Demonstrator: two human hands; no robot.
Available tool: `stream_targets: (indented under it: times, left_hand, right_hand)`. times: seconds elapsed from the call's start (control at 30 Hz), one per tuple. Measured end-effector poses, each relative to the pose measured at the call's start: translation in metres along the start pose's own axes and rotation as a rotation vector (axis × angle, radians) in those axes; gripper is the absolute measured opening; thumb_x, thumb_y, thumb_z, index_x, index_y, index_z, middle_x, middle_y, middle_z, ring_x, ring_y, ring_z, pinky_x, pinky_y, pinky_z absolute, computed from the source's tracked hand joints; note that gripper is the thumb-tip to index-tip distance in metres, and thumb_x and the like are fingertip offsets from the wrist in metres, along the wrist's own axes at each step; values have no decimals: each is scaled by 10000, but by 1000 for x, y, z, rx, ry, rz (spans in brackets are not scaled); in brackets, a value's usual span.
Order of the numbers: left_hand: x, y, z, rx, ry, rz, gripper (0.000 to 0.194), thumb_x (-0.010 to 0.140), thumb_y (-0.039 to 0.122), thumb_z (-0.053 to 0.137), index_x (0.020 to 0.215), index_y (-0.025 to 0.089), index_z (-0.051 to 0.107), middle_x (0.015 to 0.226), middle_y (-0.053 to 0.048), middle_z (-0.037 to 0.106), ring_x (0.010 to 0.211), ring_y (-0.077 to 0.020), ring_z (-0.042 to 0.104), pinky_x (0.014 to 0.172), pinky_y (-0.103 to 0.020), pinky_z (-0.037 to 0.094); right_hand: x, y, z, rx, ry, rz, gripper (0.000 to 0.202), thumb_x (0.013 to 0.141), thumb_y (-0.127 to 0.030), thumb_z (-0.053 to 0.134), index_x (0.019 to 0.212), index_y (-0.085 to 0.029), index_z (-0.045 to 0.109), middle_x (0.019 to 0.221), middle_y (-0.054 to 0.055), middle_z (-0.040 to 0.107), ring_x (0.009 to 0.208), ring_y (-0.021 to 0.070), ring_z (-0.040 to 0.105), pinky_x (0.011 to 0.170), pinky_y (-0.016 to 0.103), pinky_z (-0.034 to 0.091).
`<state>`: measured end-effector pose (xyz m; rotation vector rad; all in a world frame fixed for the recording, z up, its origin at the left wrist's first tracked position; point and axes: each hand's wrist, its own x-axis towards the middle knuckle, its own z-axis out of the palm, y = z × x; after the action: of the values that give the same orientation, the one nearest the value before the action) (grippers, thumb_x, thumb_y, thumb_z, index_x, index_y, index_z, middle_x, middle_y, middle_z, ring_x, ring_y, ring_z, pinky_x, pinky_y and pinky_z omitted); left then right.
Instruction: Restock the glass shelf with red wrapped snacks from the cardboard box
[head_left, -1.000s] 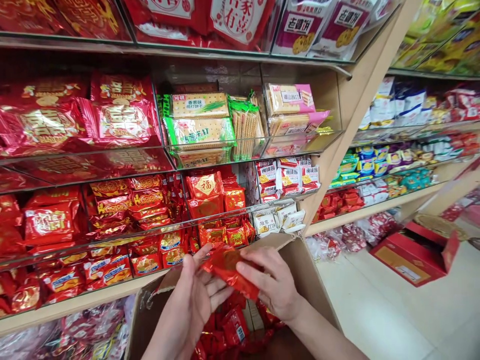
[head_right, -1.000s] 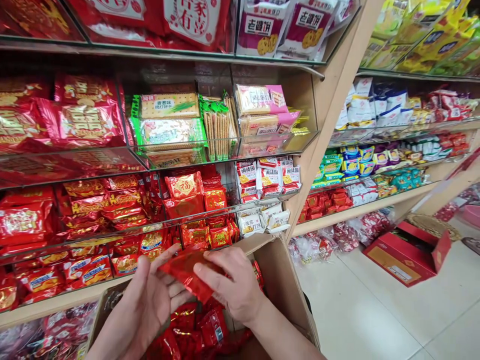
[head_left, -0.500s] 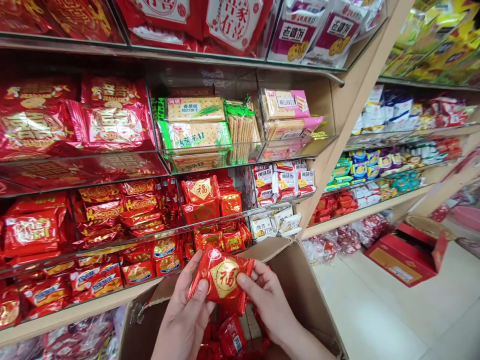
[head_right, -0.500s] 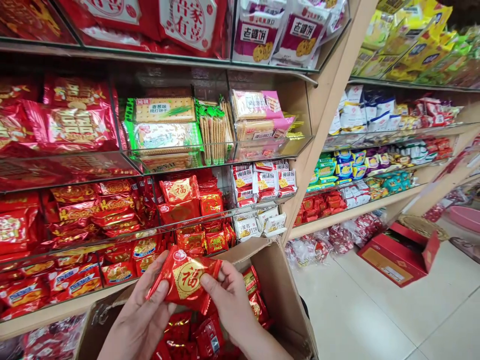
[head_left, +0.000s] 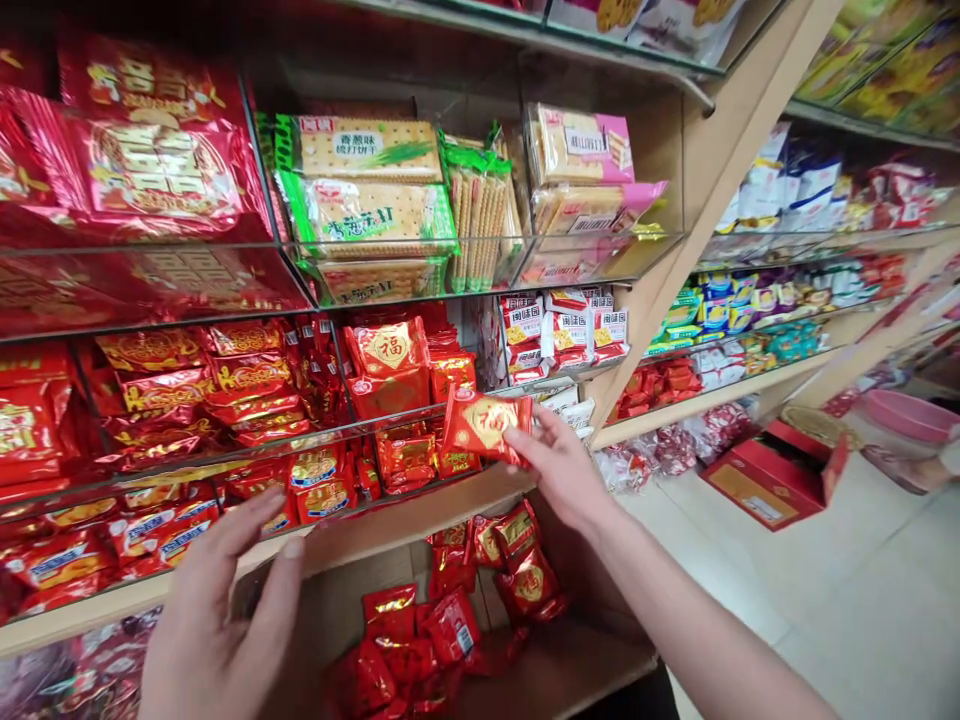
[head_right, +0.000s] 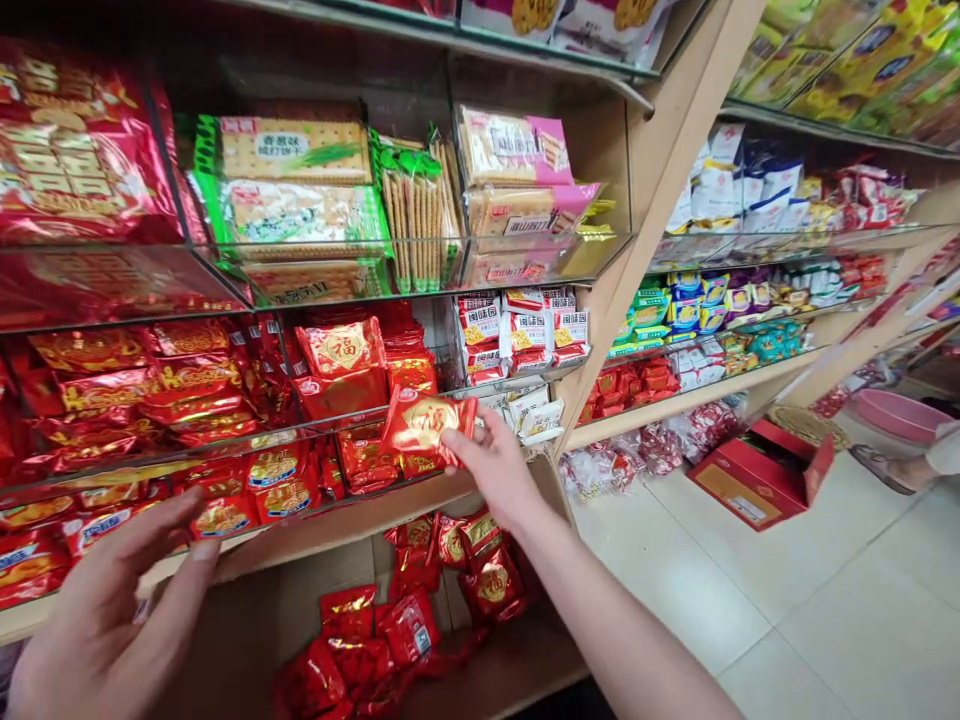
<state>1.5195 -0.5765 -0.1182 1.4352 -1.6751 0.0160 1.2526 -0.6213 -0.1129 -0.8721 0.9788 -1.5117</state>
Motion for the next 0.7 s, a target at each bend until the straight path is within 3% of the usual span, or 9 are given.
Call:
stream_targets:
  times: [0.1,0.27,0.43,0.57,0.7]
  left_hand:
    - [9,-25,-1,146,-131,46,463,782,517,410,1069,174,528,1118,-130,558,1095,-294,493,957,-451,368]
    - [1,-42,9,122,-295,-175,446,771,530,403,1041,209,554,1056,-80,622,995,-252,571,861,-384,438]
    - [-4,-36,8,133,-332,-227,385,776,491,428,976,207,595,957,-54,668,873,-229,620,771,-323,461]
    - [-7,-34,8,134,-278,-184,327,794,470,428,922,227,604,925,-36,679,836,-211,627,743,-285,465]
    - [-10,-36,9,118,-258,-164,284,803,454,433,872,240,606,912,-19,679,836,-199,626,767,-266,453]
  right_hand:
    - [24,-15,4,37,30,-32,563,576,-230,750,1039,-233,431,639,-64,578,552,90,544,462,191,466]
    - [51,-24,21,58,83,-146,411,654,-156,659,922,-262,367,637,-86,552,516,76,548,442,180,432]
    - [76,-20,39,25,35,-150,119,758,-161,551,710,-201,449,636,-66,509,559,50,542,520,181,446]
    - [98,-18,51,37,4,-198,120,740,-194,578,750,-203,459,680,-63,534,617,59,567,571,192,456]
    - [117,-20,58,38,-32,-274,230,670,-118,616,805,-202,450,692,-68,555,646,64,577,596,192,457]
